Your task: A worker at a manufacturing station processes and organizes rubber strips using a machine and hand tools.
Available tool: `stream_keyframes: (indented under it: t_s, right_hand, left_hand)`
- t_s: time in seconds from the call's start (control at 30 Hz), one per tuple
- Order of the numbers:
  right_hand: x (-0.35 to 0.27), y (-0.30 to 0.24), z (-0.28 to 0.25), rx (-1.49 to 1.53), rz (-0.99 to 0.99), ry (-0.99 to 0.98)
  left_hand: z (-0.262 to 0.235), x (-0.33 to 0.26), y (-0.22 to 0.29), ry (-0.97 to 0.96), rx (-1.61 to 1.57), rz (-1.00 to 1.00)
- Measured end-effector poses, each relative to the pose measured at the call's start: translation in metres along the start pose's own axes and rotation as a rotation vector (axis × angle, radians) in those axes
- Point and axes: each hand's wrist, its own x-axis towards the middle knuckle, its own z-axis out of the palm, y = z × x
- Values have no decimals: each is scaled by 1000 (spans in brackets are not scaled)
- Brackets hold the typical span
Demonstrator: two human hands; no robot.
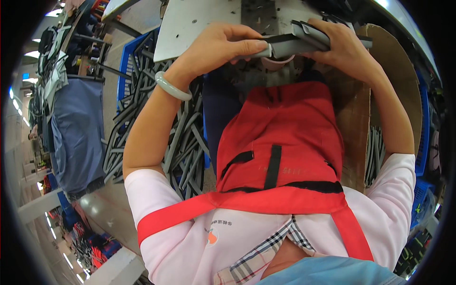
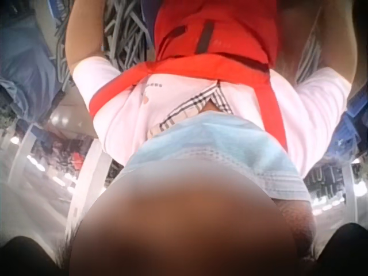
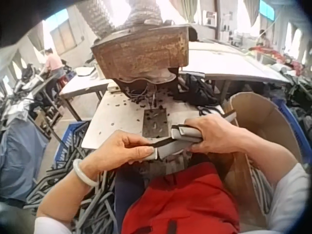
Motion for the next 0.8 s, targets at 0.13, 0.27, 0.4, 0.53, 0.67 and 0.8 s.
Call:
stream_keyframes:
  t_s: [0.13,0.27,0.4,0.53,0.67,0.8]
  right_hand:
    - [18,14,2,-124,-70,177]
    - [41,3,-15,-226,111,-13]
    - [54,23,-8,-204,94,37]
    - [64,26,-10,-211,60,46]
    - [67,33,-8,-185,42,62]
    - [76,38,-8,-199,40,110]
  left_hand:
    - [-8,26,-6,208,139,107]
    - [-21,53,-20,315,204,99]
    - [-28,68,-22,355,178,50]
    - [-36,76,-25,357,212,30]
    - [-38,83,-28,381,219,42]
    - [-47,88,-24,357,173,72]
